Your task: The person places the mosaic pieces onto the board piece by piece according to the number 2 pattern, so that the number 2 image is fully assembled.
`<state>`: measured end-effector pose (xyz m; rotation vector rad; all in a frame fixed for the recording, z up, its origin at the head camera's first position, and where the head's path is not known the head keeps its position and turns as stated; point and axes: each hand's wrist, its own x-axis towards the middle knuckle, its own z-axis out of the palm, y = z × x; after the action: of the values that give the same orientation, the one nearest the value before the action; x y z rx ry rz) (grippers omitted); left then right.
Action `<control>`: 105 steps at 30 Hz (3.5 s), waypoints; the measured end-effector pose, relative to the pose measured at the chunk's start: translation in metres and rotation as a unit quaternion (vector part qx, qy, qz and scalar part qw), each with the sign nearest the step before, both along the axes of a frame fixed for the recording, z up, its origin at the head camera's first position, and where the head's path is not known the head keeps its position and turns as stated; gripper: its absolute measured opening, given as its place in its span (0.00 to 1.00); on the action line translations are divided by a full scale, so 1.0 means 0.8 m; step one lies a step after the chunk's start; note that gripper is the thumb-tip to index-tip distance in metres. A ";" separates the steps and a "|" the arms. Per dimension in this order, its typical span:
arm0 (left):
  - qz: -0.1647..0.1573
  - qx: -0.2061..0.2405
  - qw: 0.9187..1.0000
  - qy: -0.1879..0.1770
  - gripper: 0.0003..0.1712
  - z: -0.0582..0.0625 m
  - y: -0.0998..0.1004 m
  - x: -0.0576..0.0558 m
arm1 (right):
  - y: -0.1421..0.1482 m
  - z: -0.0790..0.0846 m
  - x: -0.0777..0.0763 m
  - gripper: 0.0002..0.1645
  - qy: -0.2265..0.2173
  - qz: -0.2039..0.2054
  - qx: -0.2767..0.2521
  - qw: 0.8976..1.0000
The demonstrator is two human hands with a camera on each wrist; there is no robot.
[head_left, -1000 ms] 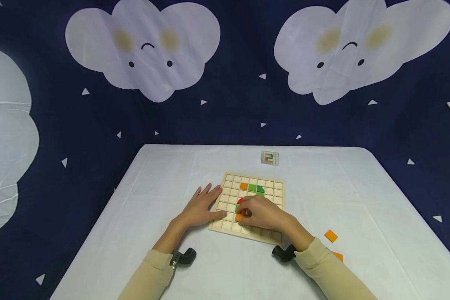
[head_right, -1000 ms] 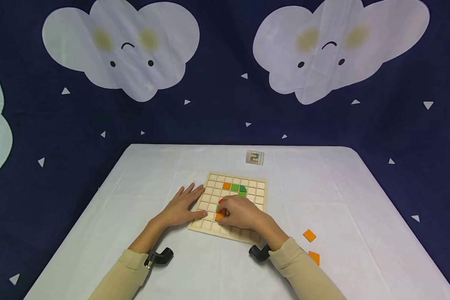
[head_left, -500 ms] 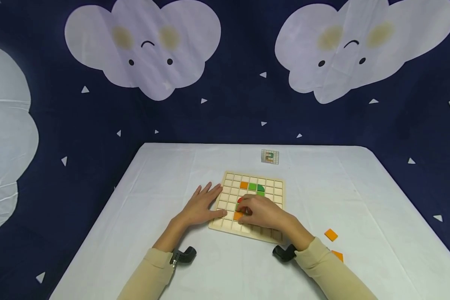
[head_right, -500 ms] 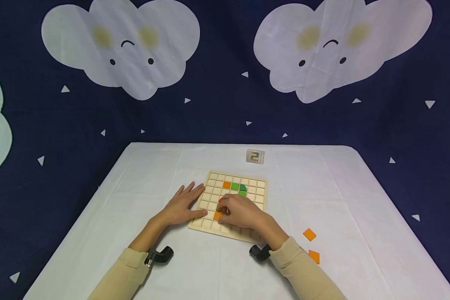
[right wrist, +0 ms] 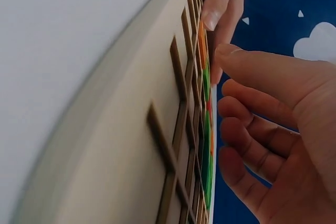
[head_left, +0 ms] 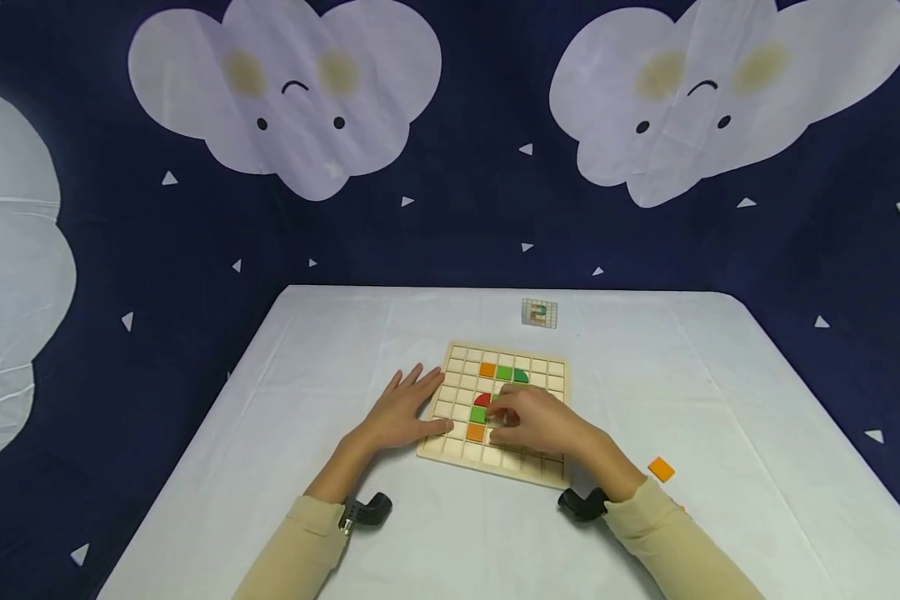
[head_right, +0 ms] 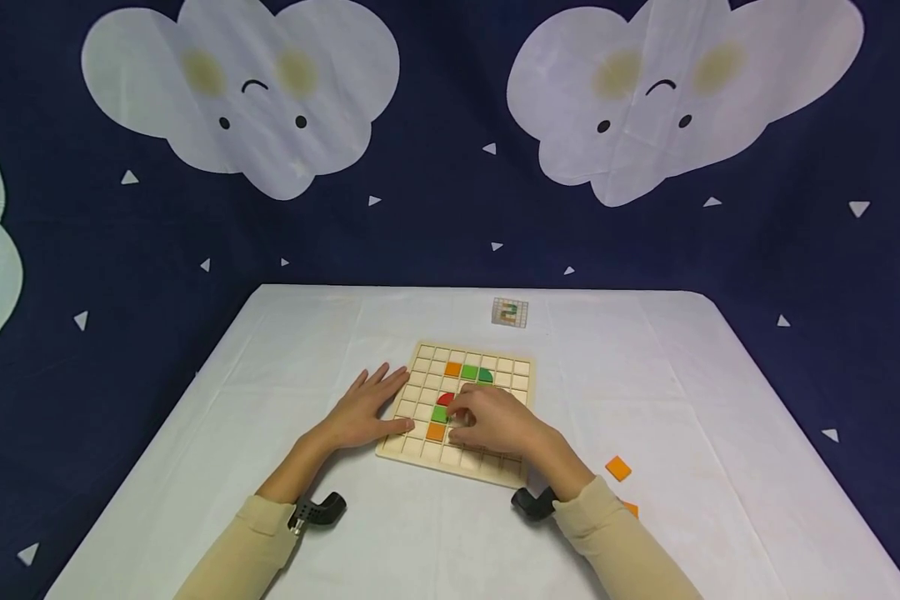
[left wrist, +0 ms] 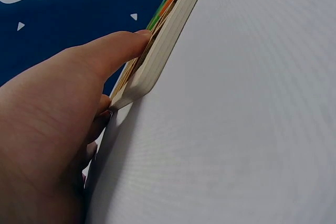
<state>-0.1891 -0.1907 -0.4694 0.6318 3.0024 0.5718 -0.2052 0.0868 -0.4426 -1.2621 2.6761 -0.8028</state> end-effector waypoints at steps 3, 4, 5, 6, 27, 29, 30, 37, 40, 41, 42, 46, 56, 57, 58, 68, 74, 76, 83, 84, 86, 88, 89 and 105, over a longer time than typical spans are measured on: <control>-0.001 0.002 1.000 0.002 0.53 0.000 0.000 0.000 | 0.008 -0.001 0.000 0.14 -0.008 -0.010 -0.005 1.000; -0.001 0.000 1.000 0.003 0.53 -0.001 -0.001 0.000 | 0.011 -0.001 0.000 0.14 -0.011 -0.013 -0.007 1.000; 0.000 0.000 1.000 0.004 0.53 -0.001 -0.001 0.000 | 0.014 -0.002 0.000 0.15 -0.014 -0.016 -0.007 1.000; 0.000 -0.001 1.000 0.006 0.53 -0.001 -0.001 0.000 | 0.017 -0.002 -0.001 0.15 -0.016 -0.018 -0.008 1.000; 0.008 -0.005 1.000 0.002 0.53 -0.001 0.001 0.005 | 0.076 -0.010 0.006 0.13 0.008 -0.043 -0.019 0.999; 0.007 -0.003 1.000 0.001 0.53 -0.001 0.001 0.006 | 0.082 -0.011 0.008 0.14 0.011 -0.044 -0.019 0.999; 0.006 0.000 1.000 0.000 0.53 0.000 0.002 0.006 | 0.085 -0.010 0.008 0.14 0.013 -0.046 -0.019 0.999; 0.007 0.008 1.000 0.004 0.53 -0.001 0.002 0.004 | 0.109 -0.006 0.011 0.16 0.005 -0.067 -0.019 0.998; 0.006 0.007 1.000 0.006 0.53 -0.003 0.002 0.002 | 0.120 -0.005 0.011 0.16 0.008 -0.069 -0.019 0.997; 0.004 0.010 1.000 0.007 0.53 -0.003 0.002 0.002 | 0.124 -0.004 0.011 0.16 0.007 -0.071 -0.020 0.997; 0.003 0.011 1.000 0.007 0.53 -0.003 0.002 0.002 | 0.128 -0.004 0.011 0.16 0.005 -0.073 -0.020 0.997; 0.000 0.016 1.000 0.007 0.53 -0.002 0.002 0.002 | 0.141 -0.004 0.013 0.17 -0.004 -0.083 -0.013 0.996; 0.006 0.012 1.000 0.005 0.53 0.001 0.001 0.004 | 0.173 -0.006 0.019 0.16 -0.003 -0.111 -0.027 0.993; 0.005 0.012 1.000 0.004 0.53 0.001 0.001 0.004 | 0.176 -0.006 0.020 0.16 -0.004 -0.114 -0.029 0.993; 0.005 0.012 1.000 0.002 0.53 0.001 0.001 0.004 | 0.179 -0.007 0.021 0.16 -0.006 -0.118 -0.029 0.993; 0.009 0.006 1.000 -0.001 0.53 0.000 0.003 0.003 | 0.202 -0.018 0.030 0.18 -0.029 -0.142 -0.003 0.989; 0.009 0.007 1.000 -0.001 0.53 0.000 0.002 0.003 | 0.216 -0.021 0.037 0.18 -0.019 -0.155 -0.008 0.988; 0.008 0.008 1.000 -0.001 0.53 0.000 0.002 0.003 | 0.221 -0.022 0.040 0.18 -0.018 -0.162 -0.009 0.987; 0.004 0.006 1.000 0.006 0.53 0.001 0.003 0.004 | 0.236 -0.023 0.051 0.19 -0.022 -0.179 -0.007 0.984; 0.003 0.008 1.000 0.007 0.52 0.001 0.003 0.004 | 0.238 -0.023 0.053 0.19 -0.022 -0.182 -0.007 0.983; 0.002 0.010 1.000 0.008 0.52 0.001 0.003 0.005 | 0.241 -0.022 0.055 0.20 -0.021 -0.187 -0.005 0.982; 0.001 0.012 1.000 0.009 0.52 0.001 0.003 0.005 | 0.244 -0.021 0.058 0.21 -0.019 -0.196 -0.003 0.980; 0.001 0.014 1.000 0.009 0.52 0.001 0.003 0.005 | 0.245 -0.021 0.059 0.21 -0.018 -0.201 -0.001 0.979; 0.011 0.014 1.000 -0.002 0.52 0.003 0.002 0.006 | 0.258 -0.019 0.069 0.22 -0.026 -0.222 0.017 0.975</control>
<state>-0.1847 -0.1888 -0.4670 0.5992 3.0072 0.6152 -0.1498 0.2933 -0.4577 -0.6251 2.9522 -0.8088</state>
